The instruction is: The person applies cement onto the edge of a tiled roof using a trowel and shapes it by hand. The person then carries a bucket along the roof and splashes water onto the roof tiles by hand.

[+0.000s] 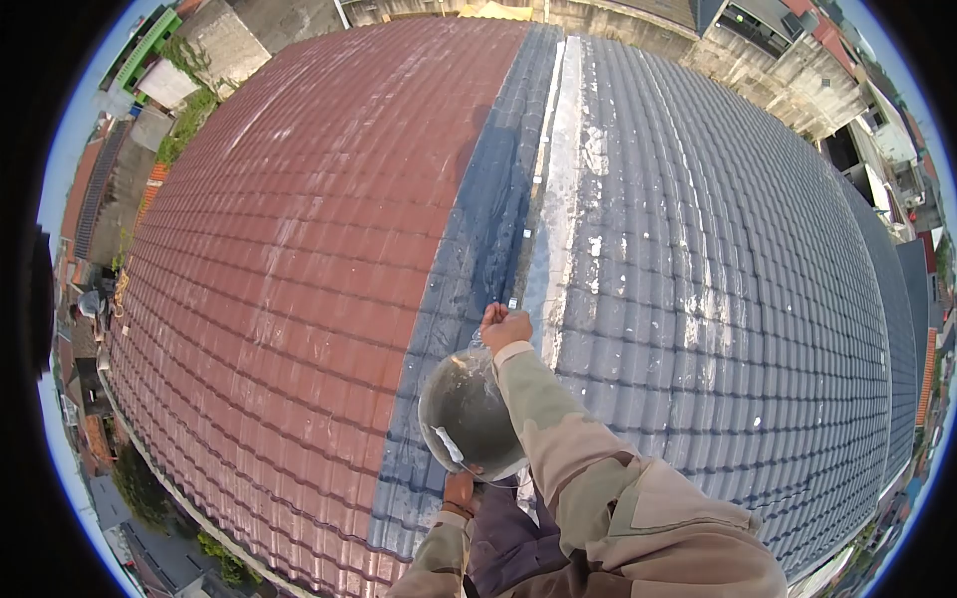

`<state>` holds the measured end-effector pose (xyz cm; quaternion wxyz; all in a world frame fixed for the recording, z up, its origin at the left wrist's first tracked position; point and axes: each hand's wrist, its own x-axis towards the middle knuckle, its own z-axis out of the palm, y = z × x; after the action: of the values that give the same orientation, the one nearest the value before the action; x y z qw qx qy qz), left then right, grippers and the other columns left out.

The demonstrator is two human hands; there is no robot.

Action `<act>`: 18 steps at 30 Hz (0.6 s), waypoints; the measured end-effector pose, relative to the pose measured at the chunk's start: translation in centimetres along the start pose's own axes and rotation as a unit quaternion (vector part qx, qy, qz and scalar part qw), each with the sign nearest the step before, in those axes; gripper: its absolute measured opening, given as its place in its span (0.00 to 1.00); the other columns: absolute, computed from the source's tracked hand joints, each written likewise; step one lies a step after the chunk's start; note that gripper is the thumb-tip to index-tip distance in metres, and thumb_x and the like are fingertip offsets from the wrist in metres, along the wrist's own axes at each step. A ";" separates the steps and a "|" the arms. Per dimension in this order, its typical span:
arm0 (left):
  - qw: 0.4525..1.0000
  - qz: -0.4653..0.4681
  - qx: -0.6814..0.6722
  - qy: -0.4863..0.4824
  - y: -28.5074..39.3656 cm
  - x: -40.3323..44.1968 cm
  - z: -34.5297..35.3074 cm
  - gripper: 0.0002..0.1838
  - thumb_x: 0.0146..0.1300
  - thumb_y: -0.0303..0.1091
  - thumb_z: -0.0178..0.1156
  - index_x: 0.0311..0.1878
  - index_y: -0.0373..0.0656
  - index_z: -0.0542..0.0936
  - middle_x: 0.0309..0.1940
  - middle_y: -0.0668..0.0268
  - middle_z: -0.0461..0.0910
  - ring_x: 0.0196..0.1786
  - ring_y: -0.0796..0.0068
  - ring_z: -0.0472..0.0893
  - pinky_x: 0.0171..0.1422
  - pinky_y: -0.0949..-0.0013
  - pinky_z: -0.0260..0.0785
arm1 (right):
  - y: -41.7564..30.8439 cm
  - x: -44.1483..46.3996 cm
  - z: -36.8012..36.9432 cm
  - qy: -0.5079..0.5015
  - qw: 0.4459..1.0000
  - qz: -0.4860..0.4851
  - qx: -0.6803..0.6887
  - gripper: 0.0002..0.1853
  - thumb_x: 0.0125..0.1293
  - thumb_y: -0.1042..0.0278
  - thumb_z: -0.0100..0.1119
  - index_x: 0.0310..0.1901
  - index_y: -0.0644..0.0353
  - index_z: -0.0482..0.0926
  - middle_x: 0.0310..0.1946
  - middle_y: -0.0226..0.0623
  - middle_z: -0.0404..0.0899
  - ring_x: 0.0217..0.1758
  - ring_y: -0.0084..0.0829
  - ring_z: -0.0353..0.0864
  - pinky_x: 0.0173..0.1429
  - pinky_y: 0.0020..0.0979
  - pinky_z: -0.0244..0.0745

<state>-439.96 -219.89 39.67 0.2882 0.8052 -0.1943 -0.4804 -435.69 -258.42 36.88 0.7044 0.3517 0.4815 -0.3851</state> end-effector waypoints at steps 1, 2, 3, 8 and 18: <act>0.980 -0.115 -0.155 0.037 3.1 -0.7 -0.3 0.14 0.61 0.35 0.61 0.46 0.37 0.84 0.40 0.53 0.86 0.46 0.57 0.85 0.53 0.60 0.74 | -1.1 -0.7 7.1 -0.052 0.997 -0.054 -0.024 0.14 0.70 0.64 0.46 0.45 0.68 0.72 0.43 0.47 0.76 0.44 0.43 0.77 0.45 0.45 0.75; 0.923 -0.224 -0.304 0.071 5.5 -1.0 -0.8 0.15 0.60 0.34 0.63 0.44 0.33 0.84 0.40 0.54 0.86 0.45 0.61 0.84 0.53 0.60 0.74 | -2.4 -2.0 14.7 -0.096 0.983 -0.134 -0.081 0.17 0.70 0.63 0.48 0.52 0.69 0.69 0.52 0.50 0.74 0.53 0.47 0.74 0.54 0.51 0.71; 0.922 -0.224 -0.308 0.073 6.3 -1.2 -1.2 0.15 0.60 0.34 0.63 0.44 0.33 0.84 0.40 0.54 0.86 0.45 0.61 0.84 0.53 0.60 0.74 | -3.6 -3.9 21.2 -0.123 0.963 -0.204 -0.126 0.23 0.71 0.63 0.49 0.60 0.70 0.67 0.60 0.53 0.71 0.63 0.51 0.71 0.63 0.56 0.67; 0.890 -0.190 -0.404 0.092 4.1 -1.9 -0.7 0.14 0.56 0.31 0.65 0.41 0.29 0.83 0.38 0.58 0.85 0.40 0.67 0.83 0.47 0.62 0.74 | -8.4 -17.3 36.2 -0.281 0.885 -0.276 -0.247 0.30 0.75 0.73 0.35 0.77 0.69 0.48 0.79 0.59 0.43 0.81 0.59 0.46 0.79 0.69 0.47; 0.846 -0.219 -0.469 0.130 5.5 -6.0 -5.0 0.14 0.55 0.29 0.64 0.41 0.28 0.83 0.36 0.58 0.85 0.38 0.64 0.84 0.44 0.60 0.75 | -6.4 -20.5 7.2 -0.104 0.895 -0.136 -0.411 0.18 0.75 0.72 0.38 0.58 0.80 0.63 0.60 0.68 0.68 0.62 0.58 0.73 0.71 0.51 0.73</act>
<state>-438.51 -219.10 49.11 0.5417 0.6505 0.2748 -0.4559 -443.34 -263.39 57.63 0.7727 -0.0805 0.5643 -0.2794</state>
